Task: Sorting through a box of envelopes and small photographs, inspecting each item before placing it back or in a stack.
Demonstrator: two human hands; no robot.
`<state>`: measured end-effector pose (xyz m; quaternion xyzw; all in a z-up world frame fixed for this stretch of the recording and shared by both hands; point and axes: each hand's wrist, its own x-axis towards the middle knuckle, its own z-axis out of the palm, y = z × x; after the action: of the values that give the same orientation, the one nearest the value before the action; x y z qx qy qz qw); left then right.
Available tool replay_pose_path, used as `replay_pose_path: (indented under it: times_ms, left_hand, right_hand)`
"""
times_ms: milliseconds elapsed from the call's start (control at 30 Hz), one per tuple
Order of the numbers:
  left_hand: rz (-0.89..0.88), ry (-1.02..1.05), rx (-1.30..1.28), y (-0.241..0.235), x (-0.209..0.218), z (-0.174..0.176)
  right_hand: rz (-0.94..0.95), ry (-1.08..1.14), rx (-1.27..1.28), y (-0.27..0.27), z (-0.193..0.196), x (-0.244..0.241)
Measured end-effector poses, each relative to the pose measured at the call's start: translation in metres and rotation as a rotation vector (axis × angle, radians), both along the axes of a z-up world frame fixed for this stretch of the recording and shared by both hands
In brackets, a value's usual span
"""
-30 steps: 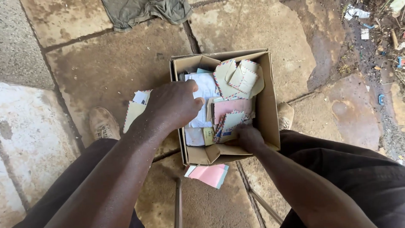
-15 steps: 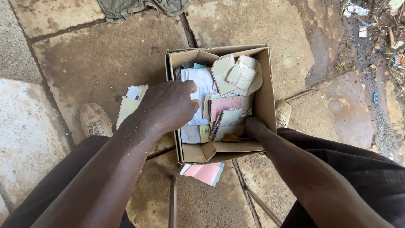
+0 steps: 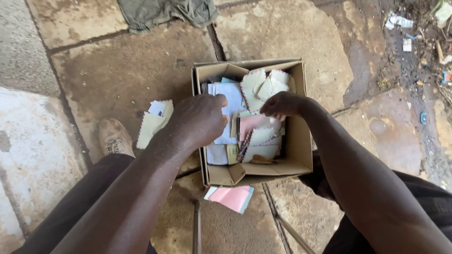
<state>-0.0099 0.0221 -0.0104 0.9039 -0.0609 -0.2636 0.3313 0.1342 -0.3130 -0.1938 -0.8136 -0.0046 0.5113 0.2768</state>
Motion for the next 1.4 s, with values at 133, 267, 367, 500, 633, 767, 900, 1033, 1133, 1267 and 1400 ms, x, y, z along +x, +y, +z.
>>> replay_pose_path:
  times_ms: [133,267,367,500,633,767,900,1033,1133,1267,1400]
  left_hand:
    - [0.029,0.051,0.004,0.002,-0.002,-0.002]
    - [0.079,0.025,-0.009,0.004,0.001,-0.001]
    - [0.072,0.03,0.003,0.004,-0.001,-0.003]
    - [0.042,0.052,0.052,0.007,0.0,0.0]
    - [0.115,0.07,-0.013,0.004,-0.001,0.011]
    - [0.067,0.033,0.046,0.001,-0.003,0.01]
    - [0.052,0.027,0.067,-0.001,-0.002,0.007]
    - [0.045,-0.002,0.077,0.0,0.001,0.01]
    - [0.053,0.006,0.043,0.0,0.0,0.005]
    - [0.071,0.003,0.006,0.004,-0.002,0.008]
    - [0.04,0.006,0.042,0.003,-0.005,0.004]
  right_hand:
    - [-0.342,-0.022,0.38,0.05,0.031,-0.019]
    - [-0.484,-0.206,0.471,0.056,-0.027,-0.047]
    - [-0.454,-0.229,0.393,0.05,-0.055,-0.076]
    - [-0.547,-0.433,0.205,0.042,-0.051,-0.098]
    - [-0.339,-0.689,-0.034,0.02,-0.058,-0.111]
    - [-0.283,-0.856,-0.117,0.028,-0.054,-0.106]
    - [-0.313,-0.765,-0.12,0.073,-0.046,-0.083]
    - [-0.243,-0.775,-0.127,0.114,-0.041,-0.071]
    - [-0.202,-0.715,-0.161,0.116,-0.06,-0.075]
    - [-0.325,-0.579,-0.119,0.099,-0.096,-0.075]
    - [-1.052,-0.193,0.393,0.09,-0.086,-0.087]
